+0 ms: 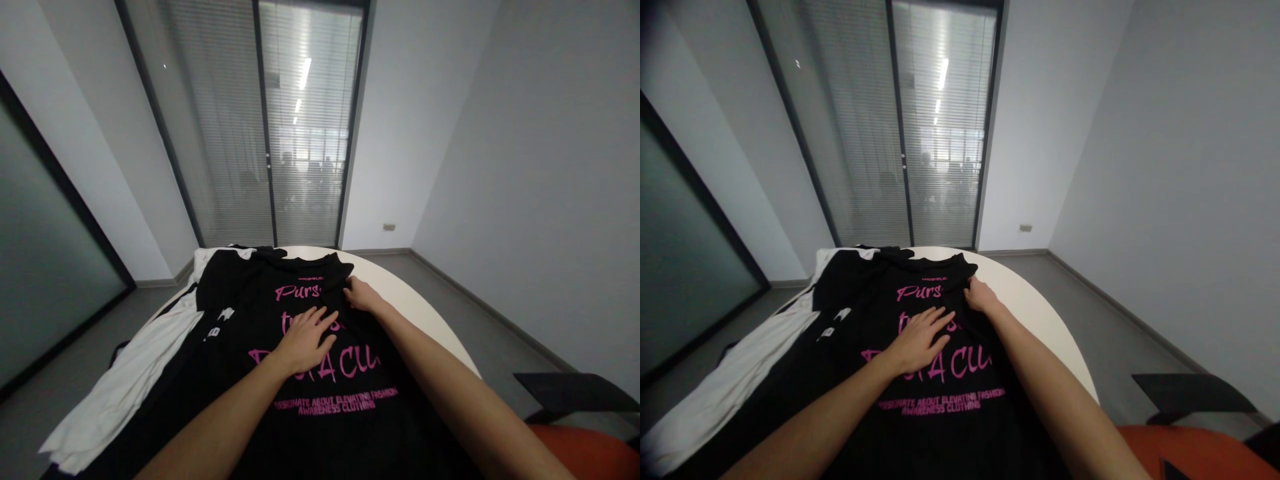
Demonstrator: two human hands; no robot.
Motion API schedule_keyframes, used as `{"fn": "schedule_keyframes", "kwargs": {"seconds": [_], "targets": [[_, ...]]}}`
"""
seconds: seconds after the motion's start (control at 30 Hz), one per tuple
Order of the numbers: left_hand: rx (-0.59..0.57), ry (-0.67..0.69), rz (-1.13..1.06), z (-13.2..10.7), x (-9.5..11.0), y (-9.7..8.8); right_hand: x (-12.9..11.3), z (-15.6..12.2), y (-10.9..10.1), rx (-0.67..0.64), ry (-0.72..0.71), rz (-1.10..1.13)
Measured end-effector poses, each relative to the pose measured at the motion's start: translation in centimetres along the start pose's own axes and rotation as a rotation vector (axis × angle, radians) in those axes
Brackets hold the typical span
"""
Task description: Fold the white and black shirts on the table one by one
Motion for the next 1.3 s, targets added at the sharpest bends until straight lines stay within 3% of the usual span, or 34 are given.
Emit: {"fn": "schedule_keyframes", "kwargs": {"seconds": [0.17, 0.43, 0.6, 0.7, 0.77, 0.83, 0.9, 1.03, 1.13, 1.3], "targets": [[-0.010, 0.119, 0.017, 0.6, 1.0, -0.6, 2.0, 4.4, -0.1, 0.115, 0.160, 0.125], [-0.061, 0.156, -0.037, 0.9, 1.4, -0.8, 2.2, 8.6, 0.8, 0.286, 0.235, 0.249], [-0.080, 0.172, -0.027, 1.1, 1.4, -0.3, 0.7, 10.2, -2.1, 0.517, 0.251, 0.232], [-0.091, 0.170, -0.031, 1.1, 1.3, -0.1, -1.5, 11.5, -3.9, 0.631, 0.158, 0.207], [-0.090, 0.157, -0.038, 1.1, 1.2, -0.1, -3.2, 12.6, -3.5, 0.533, 0.007, 0.156], [-0.081, 0.138, -0.046, 1.1, 1.1, -0.2, -4.4, 13.1, -1.9, 0.332, -0.121, 0.105], [-0.074, 0.127, -0.054, 1.1, 1.1, -0.3, -4.5, 13.0, 0.1, 0.178, -0.163, 0.077], [-0.063, 0.121, -0.062, 1.1, 0.9, -0.2, -3.5, 11.6, 2.6, 0.118, -0.126, 0.010], [-0.066, 0.112, -0.062, 1.1, 0.7, 0.1, -2.9, 10.2, 3.0, 0.124, -0.088, -0.063], [-0.060, 0.110, -0.060, 1.1, 0.5, 0.5, -3.2, 8.3, 2.8, 0.017, -0.124, -0.187]]}}
Point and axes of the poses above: each hand's wrist, its own z-axis towards the middle knuckle, its own y-axis out of the palm, x = y × z, the point moved 5 cm from there along z, towards the middle knuckle, and after that the axes turned 12 degrees about x, right-handed, at the moved point
